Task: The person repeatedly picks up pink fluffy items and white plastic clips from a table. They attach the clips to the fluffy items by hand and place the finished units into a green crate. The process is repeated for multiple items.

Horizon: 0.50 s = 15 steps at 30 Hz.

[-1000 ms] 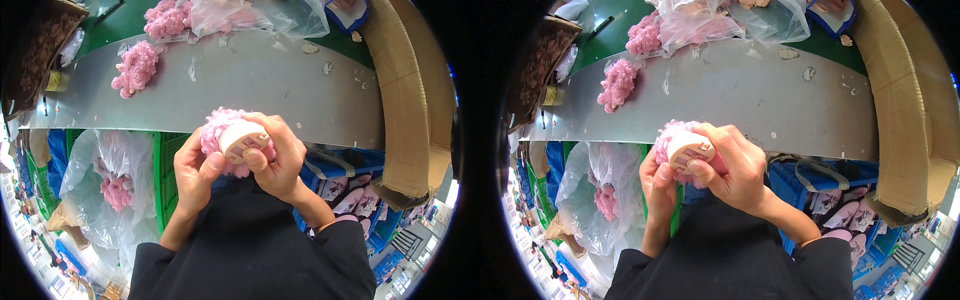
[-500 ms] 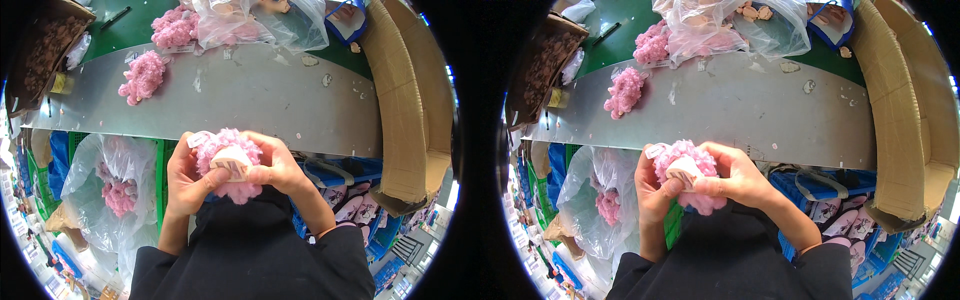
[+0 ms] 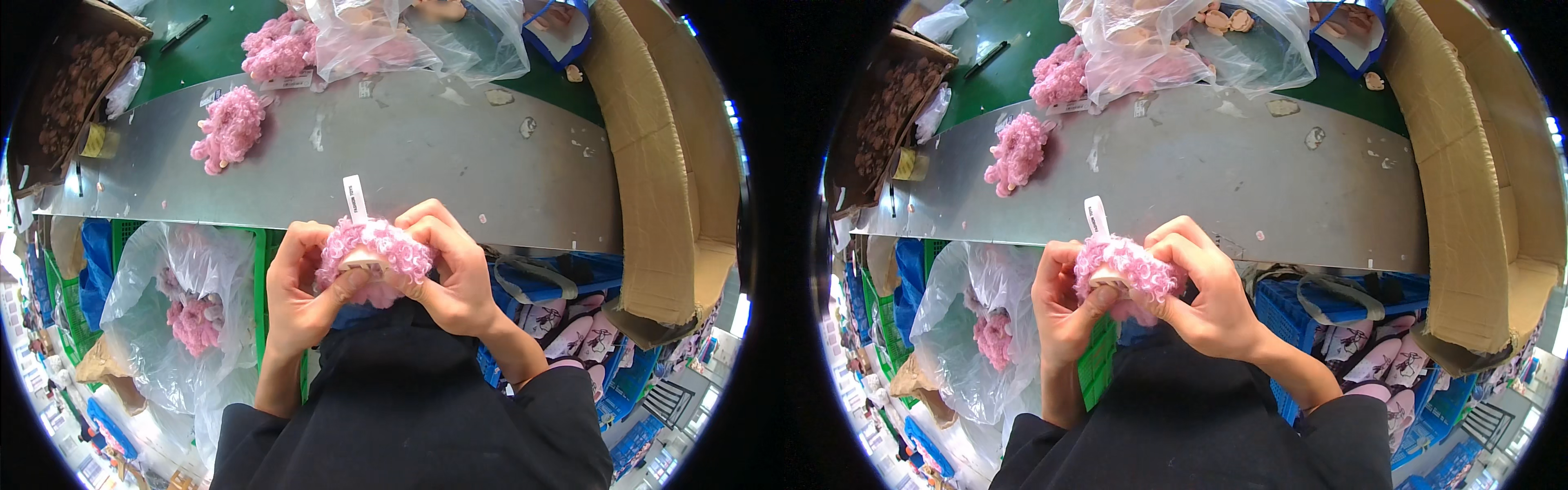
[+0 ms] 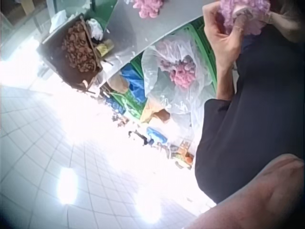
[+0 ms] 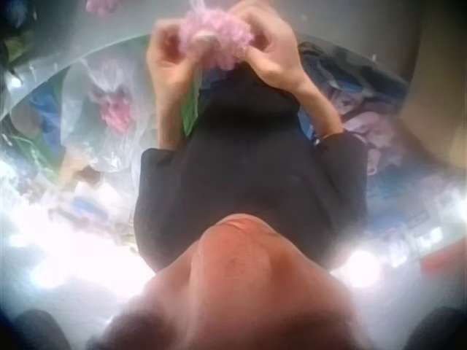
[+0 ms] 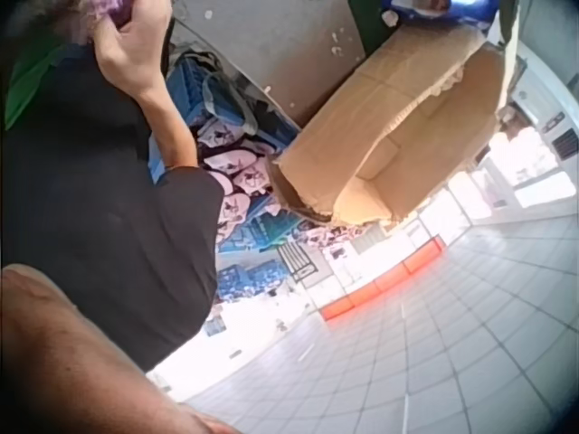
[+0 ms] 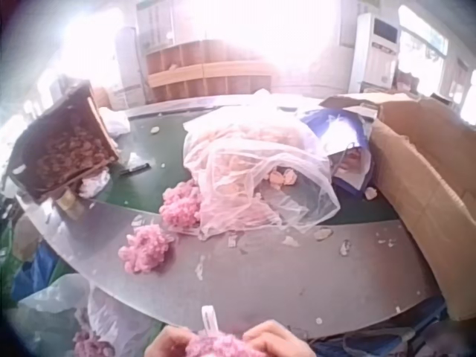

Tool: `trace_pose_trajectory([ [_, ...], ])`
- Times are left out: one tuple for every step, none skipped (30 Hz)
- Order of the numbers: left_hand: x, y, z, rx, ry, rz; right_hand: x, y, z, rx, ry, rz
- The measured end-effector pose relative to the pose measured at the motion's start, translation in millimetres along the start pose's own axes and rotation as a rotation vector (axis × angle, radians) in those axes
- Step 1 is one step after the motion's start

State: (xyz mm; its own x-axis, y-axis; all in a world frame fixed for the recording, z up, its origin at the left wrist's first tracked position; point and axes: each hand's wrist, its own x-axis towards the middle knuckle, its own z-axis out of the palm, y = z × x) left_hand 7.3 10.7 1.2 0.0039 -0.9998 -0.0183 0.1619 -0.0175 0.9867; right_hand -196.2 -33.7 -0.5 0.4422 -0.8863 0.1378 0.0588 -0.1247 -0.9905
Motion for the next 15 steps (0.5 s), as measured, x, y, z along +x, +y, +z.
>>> trace_pose_trajectory([
  [1, 0, 1, 0.021, 0.006, 0.017, -2, 0, 2, -0.061, 0.038, -0.024],
  [2, -1, 2, 0.043, 0.013, 0.035, -2, 0, 3, -0.122, 0.075, -0.049],
  [3, -1, 4, 0.064, 0.02, 0.052, -3, 0, 4, -0.177, 0.097, -0.089],
  [3, -1, 6, 0.071, 0.032, 0.044, -2, -1, 5, -0.232, 0.119, -0.129],
  [2, 0, 8, 0.078, 0.044, 0.035, -2, -1, 6, -0.287, 0.141, -0.169],
  [2, 0, 9, 0.084, 0.056, 0.027, -2, 2, 8, -0.359, 0.177, -0.24],
  [2, -4, 8, 0.139, 0.032, 0.081, -2, 6, 12, -0.431, 0.212, -0.31],
  [3, -8, 7, 0.195, 0.009, 0.134, -2, 9, 14, -0.503, 0.248, -0.381],
  [4, -5, 11, 0.183, 0.024, 0.103, -3, 6, 15, -0.445, 0.245, -0.342],
  [4, -2, 14, 0.222, 0.042, 0.125, -2, 5, 15, -0.462, 0.271, -0.363],
  [4, 0, 16, 0.261, 0.061, 0.147, 0, 5, 16, -0.48, 0.297, -0.383],
  [4, 1, 18, 0.302, 0.082, 0.17, 2, 5, 17, -0.495, 0.322, -0.407],
  [4, 0, 20, 0.302, 0.136, 0.171, 2, 5, 19, -0.501, 0.331, -0.44],
  [2, -3, 22, 0.301, 0.19, 0.172, 2, 6, 22, -0.507, 0.34, -0.473],
  [2, -7, 23, 0.3, 0.243, 0.173, 2, 7, 24, -0.514, 0.351, -0.507],
])
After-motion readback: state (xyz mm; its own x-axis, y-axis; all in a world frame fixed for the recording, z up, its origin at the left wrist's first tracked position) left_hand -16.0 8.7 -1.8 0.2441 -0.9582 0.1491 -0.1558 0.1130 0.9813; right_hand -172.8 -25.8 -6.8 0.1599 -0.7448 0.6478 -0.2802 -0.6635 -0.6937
